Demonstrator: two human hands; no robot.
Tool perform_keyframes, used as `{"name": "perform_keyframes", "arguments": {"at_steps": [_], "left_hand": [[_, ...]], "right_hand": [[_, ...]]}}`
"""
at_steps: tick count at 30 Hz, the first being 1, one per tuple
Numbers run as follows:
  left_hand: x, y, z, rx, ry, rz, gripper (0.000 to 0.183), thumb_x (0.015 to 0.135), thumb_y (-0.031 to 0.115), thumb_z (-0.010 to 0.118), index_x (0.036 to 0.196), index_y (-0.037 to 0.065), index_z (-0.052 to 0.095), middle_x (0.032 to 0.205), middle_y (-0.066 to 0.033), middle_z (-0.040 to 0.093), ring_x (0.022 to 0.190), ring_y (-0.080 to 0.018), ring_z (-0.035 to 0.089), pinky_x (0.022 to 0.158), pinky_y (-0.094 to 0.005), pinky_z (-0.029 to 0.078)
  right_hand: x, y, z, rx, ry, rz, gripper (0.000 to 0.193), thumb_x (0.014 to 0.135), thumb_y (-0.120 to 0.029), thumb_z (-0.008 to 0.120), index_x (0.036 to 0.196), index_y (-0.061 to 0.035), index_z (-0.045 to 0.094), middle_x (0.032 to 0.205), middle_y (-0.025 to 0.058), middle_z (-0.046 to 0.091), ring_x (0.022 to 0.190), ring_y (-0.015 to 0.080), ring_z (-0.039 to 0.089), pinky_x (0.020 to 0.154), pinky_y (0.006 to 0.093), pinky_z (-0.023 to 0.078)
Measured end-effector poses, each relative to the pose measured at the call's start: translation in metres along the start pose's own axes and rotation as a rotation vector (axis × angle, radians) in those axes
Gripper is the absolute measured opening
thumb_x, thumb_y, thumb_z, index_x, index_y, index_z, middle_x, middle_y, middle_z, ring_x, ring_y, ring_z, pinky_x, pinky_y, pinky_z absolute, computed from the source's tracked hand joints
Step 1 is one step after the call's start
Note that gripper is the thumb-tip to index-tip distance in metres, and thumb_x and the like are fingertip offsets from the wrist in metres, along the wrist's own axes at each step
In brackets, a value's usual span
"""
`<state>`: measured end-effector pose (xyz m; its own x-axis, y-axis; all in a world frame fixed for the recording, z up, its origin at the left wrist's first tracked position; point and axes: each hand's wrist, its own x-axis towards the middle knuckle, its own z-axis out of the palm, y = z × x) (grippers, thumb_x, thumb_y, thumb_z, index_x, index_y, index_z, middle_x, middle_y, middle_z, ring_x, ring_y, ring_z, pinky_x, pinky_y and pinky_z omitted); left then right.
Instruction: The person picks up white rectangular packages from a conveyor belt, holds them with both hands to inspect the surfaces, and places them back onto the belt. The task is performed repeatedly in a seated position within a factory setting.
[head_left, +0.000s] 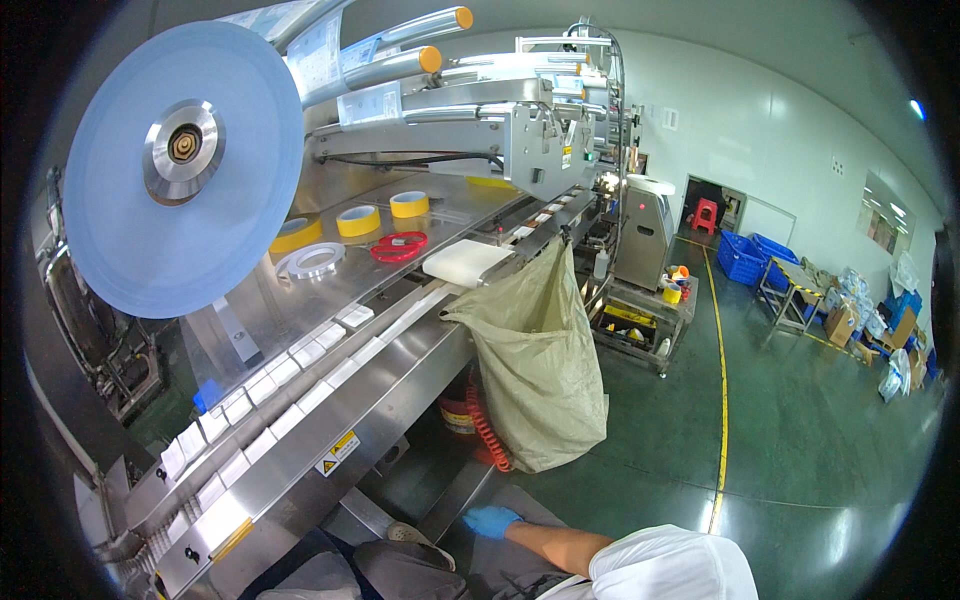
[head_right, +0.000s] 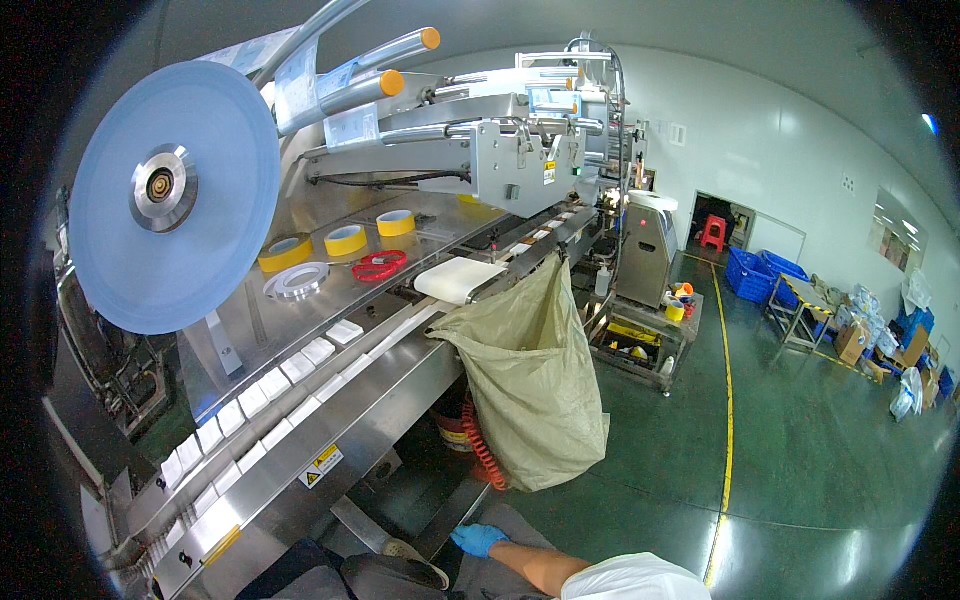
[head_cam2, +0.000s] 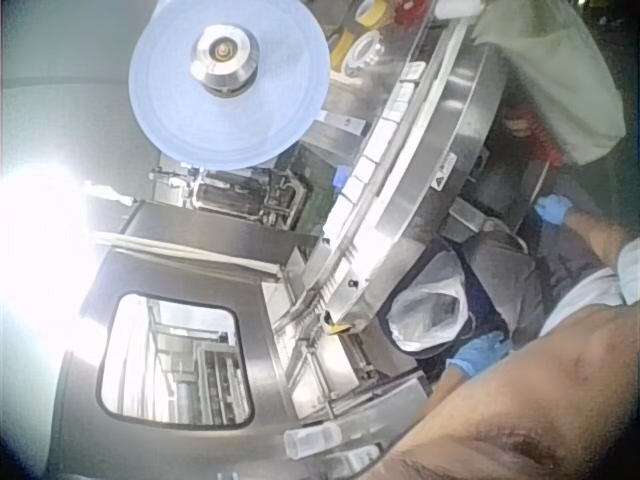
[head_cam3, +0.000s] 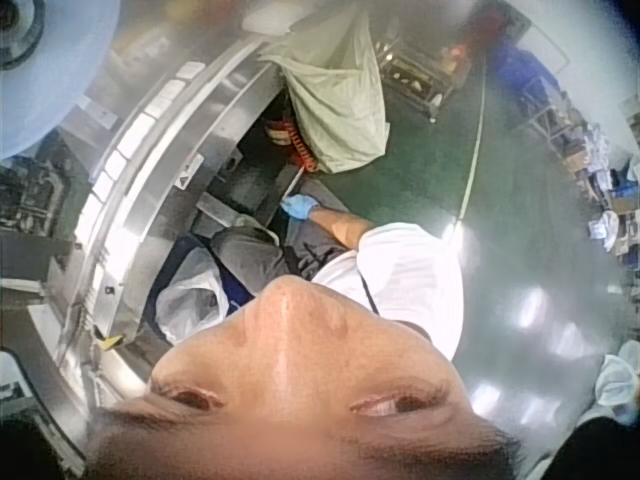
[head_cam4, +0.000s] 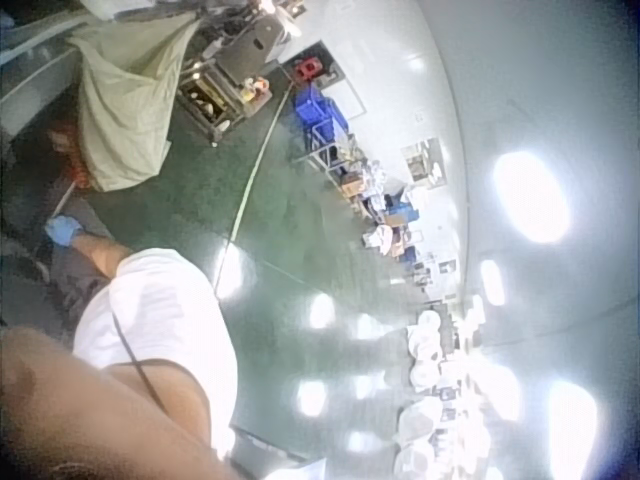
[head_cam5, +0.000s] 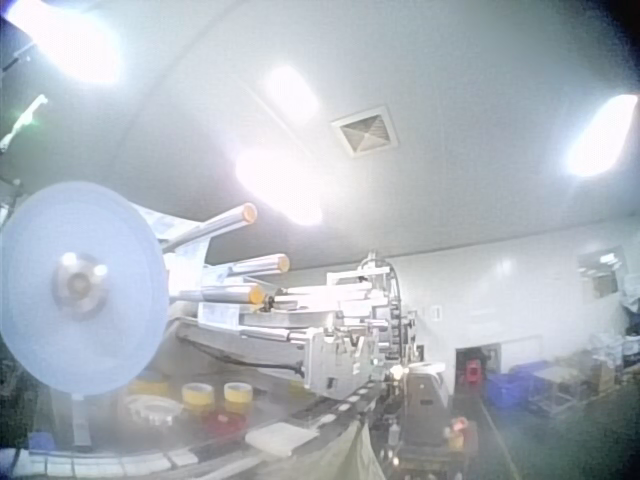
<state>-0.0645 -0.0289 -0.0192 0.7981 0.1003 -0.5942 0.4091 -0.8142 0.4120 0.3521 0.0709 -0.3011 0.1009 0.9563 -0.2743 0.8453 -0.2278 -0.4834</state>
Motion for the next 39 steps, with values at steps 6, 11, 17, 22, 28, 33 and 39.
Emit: {"name": "perform_keyframes", "arguments": {"at_steps": [6, 11, 17, 22, 28, 33, 39], "left_hand": [[-0.002, -0.001, 0.002, -0.007, 0.000, -0.012, 0.037, 0.094, 0.029, 0.043, 0.113, 0.004, 0.064, 0.119, -0.0214, 0.063, 0.115, -0.0355, 0.059, 0.103, -0.0441, 0.042], [-0.002, -0.001, 0.001, -0.004, 0.002, -0.013, 0.037, 0.094, 0.029, 0.044, 0.113, 0.004, 0.064, 0.119, -0.0217, 0.063, 0.115, -0.0358, 0.059, 0.102, -0.0443, 0.042], [-0.003, 0.000, 0.002, -0.003, 0.008, -0.021, 0.038, 0.094, 0.029, 0.044, 0.114, 0.003, 0.063, 0.119, -0.0220, 0.063, 0.115, -0.0362, 0.058, 0.102, -0.0444, 0.043], [-0.001, 0.000, 0.000, -0.002, 0.011, -0.008, 0.038, 0.094, 0.029, 0.045, 0.114, 0.003, 0.063, 0.120, -0.0223, 0.063, 0.116, -0.0365, 0.058, 0.102, -0.0446, 0.043], [-0.004, 0.001, 0.001, 0.004, 0.024, -0.004, 0.038, 0.093, 0.029, 0.045, 0.114, 0.003, 0.063, 0.120, -0.0226, 0.063, 0.116, -0.0368, 0.058, 0.101, -0.0447, 0.043], [-0.003, -0.004, 0.011, 0.148, 0.045, 0.108, 0.038, 0.093, 0.029, 0.046, 0.115, 0.002, 0.063, 0.121, -0.0231, 0.062, 0.116, -0.0378, 0.058, 0.101, -0.0447, 0.044], [-0.012, 0.015, -0.023, -0.579, 0.081, -0.409, 0.052, 0.096, 0.041, 0.046, 0.127, 0.001, 0.057, 0.127, -0.0230, 0.060, 0.120, -0.0378, 0.056, 0.103, -0.0433, 0.043]], "right_hand": [[-0.006, -0.008, -0.007, 0.024, 0.001, -0.015, 0.043, 0.099, -0.041, 0.038, 0.121, -0.0103, 0.060, 0.120, 0.0195, 0.063, 0.104, 0.0421, 0.062, 0.092, 0.0511, 0.048], [-0.011, -0.009, -0.013, 0.030, 0.027, -0.041, 0.042, 0.099, -0.041, 0.038, 0.118, -0.0098, 0.060, 0.115, 0.0203, 0.065, 0.101, 0.0425, 0.063, 0.089, 0.0523, 0.049], [-0.012, -0.011, -0.013, 0.015, 0.015, -0.046, 0.041, 0.099, -0.039, 0.038, 0.120, -0.0124, 0.059, 0.118, 0.0186, 0.064, 0.101, 0.0416, 0.063, 0.089, 0.0521, 0.049], [-0.002, 0.004, -0.002, -0.041, -0.018, 0.010, 0.041, 0.099, -0.038, 0.037, 0.129, -0.0179, 0.056, 0.123, 0.0171, 0.062, 0.103, 0.0404, 0.063, 0.090, 0.0515, 0.050], [0.000, 0.001, -0.001, -0.007, -0.015, -0.030, 0.042, 0.099, -0.040, 0.036, 0.129, -0.0167, 0.055, 0.120, 0.0198, 0.063, 0.104, 0.0423, 0.062, 0.091, 0.0533, 0.049], [-0.001, 0.001, -0.003, 0.011, -0.012, -0.006, 0.042, 0.099, -0.040, 0.037, 0.128, -0.0163, 0.056, 0.120, 0.0198, 0.063, 0.104, 0.0421, 0.062, 0.091, 0.0530, 0.049], [-0.007, -0.004, -0.009, -0.014, -0.016, 0.009, 0.041, 0.099, -0.040, 0.037, 0.127, -0.0152, 0.055, 0.117, 0.0206, 0.064, 0.102, 0.0431, 0.062, 0.090, 0.0537, 0.049]]}}
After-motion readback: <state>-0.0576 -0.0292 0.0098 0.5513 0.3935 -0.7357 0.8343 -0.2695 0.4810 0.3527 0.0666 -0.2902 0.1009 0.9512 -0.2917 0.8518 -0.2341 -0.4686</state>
